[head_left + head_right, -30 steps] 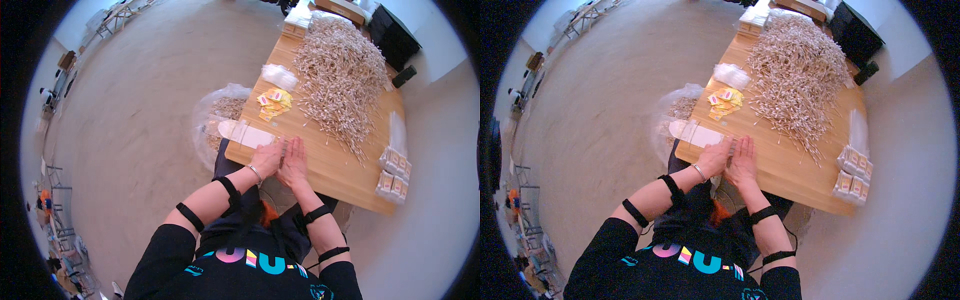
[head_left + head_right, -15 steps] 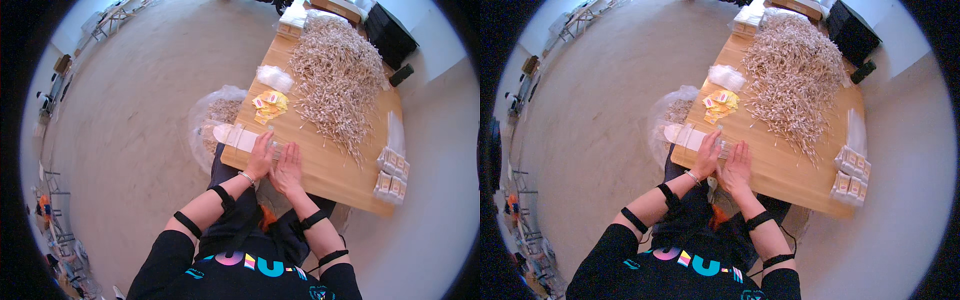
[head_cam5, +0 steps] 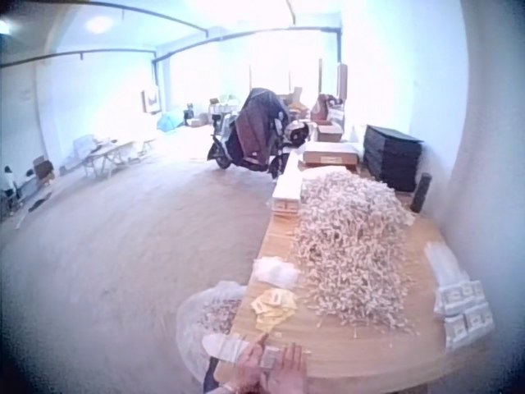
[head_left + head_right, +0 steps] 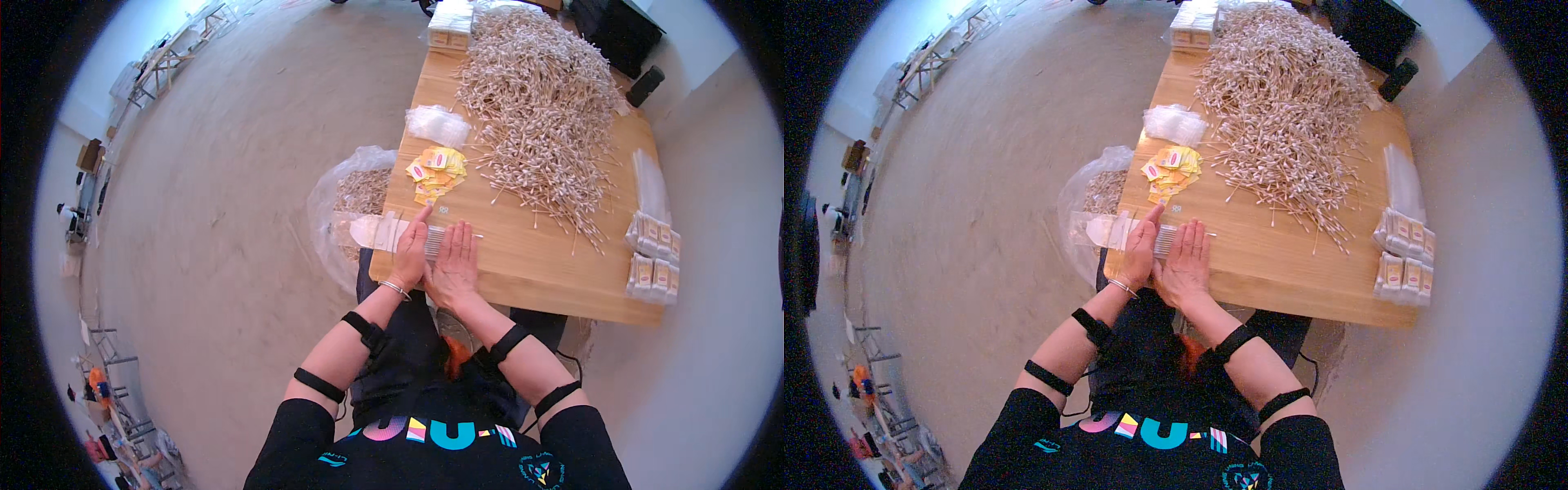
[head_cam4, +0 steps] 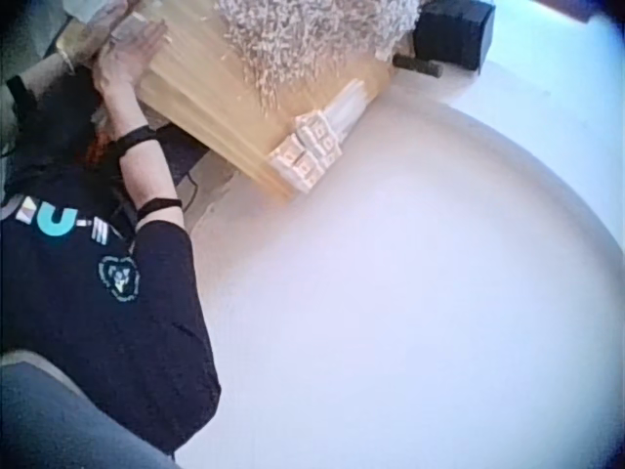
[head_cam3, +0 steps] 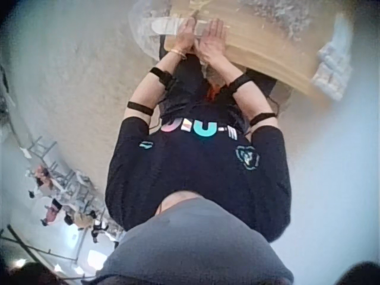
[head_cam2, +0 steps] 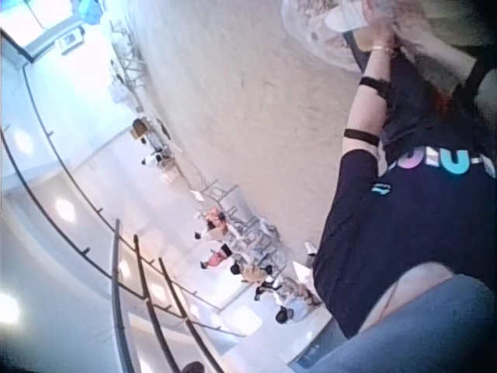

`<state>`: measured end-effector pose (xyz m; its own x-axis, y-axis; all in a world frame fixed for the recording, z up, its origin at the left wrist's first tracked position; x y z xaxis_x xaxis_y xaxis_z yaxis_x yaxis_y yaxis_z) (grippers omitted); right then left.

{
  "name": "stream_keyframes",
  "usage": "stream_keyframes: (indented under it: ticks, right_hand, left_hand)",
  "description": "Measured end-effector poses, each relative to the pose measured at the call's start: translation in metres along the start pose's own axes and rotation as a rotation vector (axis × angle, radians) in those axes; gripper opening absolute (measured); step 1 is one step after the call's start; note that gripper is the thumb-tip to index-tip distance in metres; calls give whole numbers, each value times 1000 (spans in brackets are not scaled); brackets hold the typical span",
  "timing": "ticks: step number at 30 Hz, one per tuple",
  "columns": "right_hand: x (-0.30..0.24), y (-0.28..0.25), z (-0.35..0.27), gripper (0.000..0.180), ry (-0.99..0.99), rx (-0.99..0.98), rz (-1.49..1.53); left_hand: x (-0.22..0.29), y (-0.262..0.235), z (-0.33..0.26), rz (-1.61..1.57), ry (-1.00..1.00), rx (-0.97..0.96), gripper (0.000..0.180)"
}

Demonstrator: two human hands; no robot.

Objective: Sorting, counting, and packaging cotton swabs into small bags with labels.

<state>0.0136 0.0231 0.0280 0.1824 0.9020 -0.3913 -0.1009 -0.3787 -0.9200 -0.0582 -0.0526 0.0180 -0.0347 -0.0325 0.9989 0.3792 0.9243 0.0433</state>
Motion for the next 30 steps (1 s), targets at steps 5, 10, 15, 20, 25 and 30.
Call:
stream_keyframes:
  ticks: [5, 10, 15, 20, 25, 30]
  right_hand:
    - [-1, -1, -1, 85, -20, -34, 27]
    - [2, 3, 0, 84, -9, -20, -13]
    - [0, 5, 1, 82, 4, -55, -102]
    - [2, 0, -1, 80, -11, -5, 3]
    - [5, -3, -1, 79, -24, -15, 59]
    - [32, -17, 4, 70, -106, 113, 250]
  left_hand:
    - [6, 1, -3, 61, -17, 10, 40]
    - [15, 1, -8, 371, 146, -25, 37]
    - [18, -5, -13, 749, 392, -121, 33]
    - [20, -5, -15, 854, 464, -275, 36]
    - [21, -4, -17, 890, 481, -252, 38]
    - [21, -1, -18, 930, 487, -274, 41]
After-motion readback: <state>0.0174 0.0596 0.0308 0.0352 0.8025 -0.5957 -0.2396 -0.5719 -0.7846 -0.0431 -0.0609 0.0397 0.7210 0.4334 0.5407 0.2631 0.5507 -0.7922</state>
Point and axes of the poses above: each hand's wrist, its own z-axis towards the middle knuckle, its own y-axis out of the palm, x = y × z, the point moved 5 cm from there along z, towards the middle knuckle, and after that the axes turned 6 degrees about z, right-handed, at the moved point
